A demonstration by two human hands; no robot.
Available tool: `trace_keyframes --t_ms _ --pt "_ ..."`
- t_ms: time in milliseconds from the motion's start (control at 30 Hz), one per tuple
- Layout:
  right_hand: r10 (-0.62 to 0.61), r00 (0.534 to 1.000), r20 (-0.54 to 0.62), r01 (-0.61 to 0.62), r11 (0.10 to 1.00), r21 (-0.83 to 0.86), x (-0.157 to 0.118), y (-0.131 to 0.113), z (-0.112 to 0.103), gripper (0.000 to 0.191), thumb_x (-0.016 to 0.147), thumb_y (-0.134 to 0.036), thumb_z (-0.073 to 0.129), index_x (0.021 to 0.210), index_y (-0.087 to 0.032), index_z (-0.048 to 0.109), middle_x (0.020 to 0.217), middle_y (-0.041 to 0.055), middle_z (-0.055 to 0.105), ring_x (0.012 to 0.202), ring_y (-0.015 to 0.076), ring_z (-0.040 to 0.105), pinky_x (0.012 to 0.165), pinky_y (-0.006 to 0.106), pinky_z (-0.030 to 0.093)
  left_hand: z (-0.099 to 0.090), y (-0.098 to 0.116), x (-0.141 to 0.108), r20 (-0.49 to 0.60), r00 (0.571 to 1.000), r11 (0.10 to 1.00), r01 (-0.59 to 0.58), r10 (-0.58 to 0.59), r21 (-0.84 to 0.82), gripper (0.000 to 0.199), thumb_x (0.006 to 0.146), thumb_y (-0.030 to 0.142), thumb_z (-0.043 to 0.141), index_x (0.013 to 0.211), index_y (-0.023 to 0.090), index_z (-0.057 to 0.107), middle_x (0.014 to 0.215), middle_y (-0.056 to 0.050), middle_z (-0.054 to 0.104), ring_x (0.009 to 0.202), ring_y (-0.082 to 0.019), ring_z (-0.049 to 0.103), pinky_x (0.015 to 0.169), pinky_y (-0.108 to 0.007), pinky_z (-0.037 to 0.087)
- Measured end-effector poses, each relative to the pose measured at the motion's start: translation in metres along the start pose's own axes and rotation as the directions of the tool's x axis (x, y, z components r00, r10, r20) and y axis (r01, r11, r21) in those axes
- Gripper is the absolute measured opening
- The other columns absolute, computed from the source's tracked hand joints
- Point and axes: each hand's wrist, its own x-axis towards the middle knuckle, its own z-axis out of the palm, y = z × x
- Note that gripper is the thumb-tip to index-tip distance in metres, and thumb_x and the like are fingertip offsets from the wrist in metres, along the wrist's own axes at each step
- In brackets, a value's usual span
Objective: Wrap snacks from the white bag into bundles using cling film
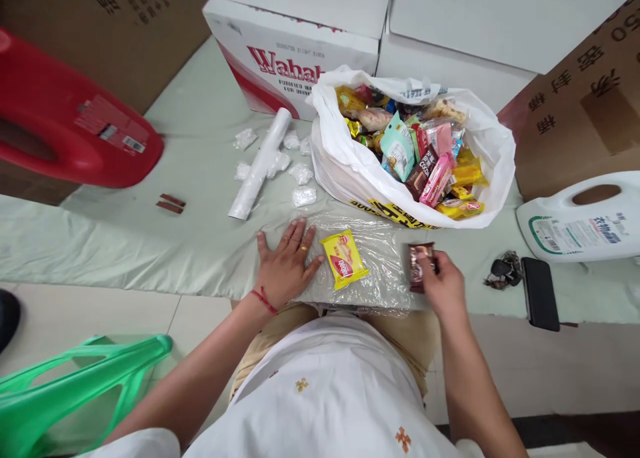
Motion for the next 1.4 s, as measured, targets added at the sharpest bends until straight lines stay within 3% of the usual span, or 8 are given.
trace_keyframes --t_ms 200,333,467,733,1100,1167,1300,1400 --pt "-0.333 0.937 -0.106 0.230 0.815 -0.532 0.022 0.020 -0.030 0.074 0.096 -0.062 0.052 0.140 -0.004 0.063 0.126 0.0282 0.069 0.118 0.0420 0.065 0.102 0.061 0.051 -0.001 0.001 0.001 0.001 1.000 1.000 0.006 -0.006 0.004 0.067 0.109 0.055 0.033 0.167 0.023 0.035 0.174 -0.015 0.027 0.161 -0.037 0.032 0.123 -0.082 -0.005" --pt "-0.756 0.576 0.311 0.801 0.445 -0.401 -0.006 -0.022 0.017 0.059 0.105 -0.044 0.051 0.158 -0.018 0.049 0.160 0.0175 0.052 0.153 0.0346 0.040 0.124 0.058 0.036 -0.001 0.001 0.001 0.019 1.000 1.000 0.007 -0.007 0.015 0.066 0.109 0.055 0.033 0.167 0.023 0.035 0.174 -0.016 0.028 0.161 -0.037 0.032 0.123 -0.082 -0.006" --pt "-0.742 0.268 0.614 0.963 0.201 -0.178 -0.023 -0.055 0.075 0.065 0.107 -0.047 0.051 0.164 -0.018 0.041 0.173 0.0099 0.035 0.165 0.0312 0.016 0.134 0.060 0.014 0.000 0.001 0.001 0.010 1.000 0.999 0.002 -0.003 0.033 0.066 0.109 0.054 0.033 0.167 0.022 0.035 0.174 -0.018 0.027 0.161 -0.036 0.032 0.123 -0.081 -0.008" --pt "-0.655 0.493 0.573 0.870 0.376 -0.319 -0.042 -0.048 0.104 0.066 0.111 -0.050 0.035 0.168 -0.015 0.034 0.177 0.0081 0.024 0.166 0.0314 0.013 0.131 0.069 0.002 0.000 0.002 0.002 0.013 1.000 0.999 -0.002 0.001 0.047 0.067 0.110 0.054 0.031 0.166 0.019 0.036 0.174 -0.017 0.025 0.162 -0.034 0.030 0.123 -0.079 -0.012" --pt "-0.646 0.608 0.462 0.793 0.516 -0.323 -0.055 -0.047 0.086 0.061 0.109 -0.042 0.044 0.162 -0.014 0.044 0.170 0.0178 0.040 0.157 0.0339 0.033 0.129 0.064 0.020 -0.001 0.003 0.002 0.041 0.999 0.999 0.020 -0.022 0.040 0.066 0.109 0.054 0.031 0.169 0.025 0.030 0.175 -0.017 0.025 0.163 -0.037 0.028 0.121 -0.082 -0.008" --pt "-0.672 0.550 0.496 0.832 0.494 -0.254 -0.036 -0.054 0.077 0.061 0.106 -0.036 0.051 0.161 -0.013 0.045 0.169 0.0186 0.040 0.158 0.0328 0.030 0.130 0.058 0.023 -0.002 0.003 0.002 0.047 0.999 0.999 0.023 -0.025 0.041 0.067 0.109 0.055 0.030 0.169 0.025 0.029 0.175 -0.017 0.024 0.163 -0.036 0.027 0.122 -0.081 -0.008" --pt "-0.600 0.240 0.763 0.935 0.354 -0.017 0.006 -0.075 0.070 0.103 0.086 -0.041 0.081 0.170 -0.018 0.027 0.178 0.0143 0.020 0.167 0.0319 0.005 0.134 0.057 0.011 -0.001 0.002 0.002 0.050 0.998 0.999 0.021 -0.023 0.044 0.068 0.110 0.055 0.028 0.168 0.022 0.031 0.175 -0.017 0.024 0.163 -0.035 0.027 0.121 -0.081 -0.010" --pt "-0.449 0.205 0.870 0.943 0.330 -0.051 0.020 -0.091 0.077 0.123 0.073 -0.046 0.093 0.171 -0.018 0.024 0.178 0.0200 0.013 0.166 0.0378 0.002 0.132 0.064 0.006 -0.001 0.002 0.002 0.044 0.999 0.999 0.020 -0.022 0.043 0.068 0.110 0.055 0.028 0.168 0.021 0.033 0.175 -0.018 0.025 0.163 -0.035 0.028 0.121 -0.081 -0.012"
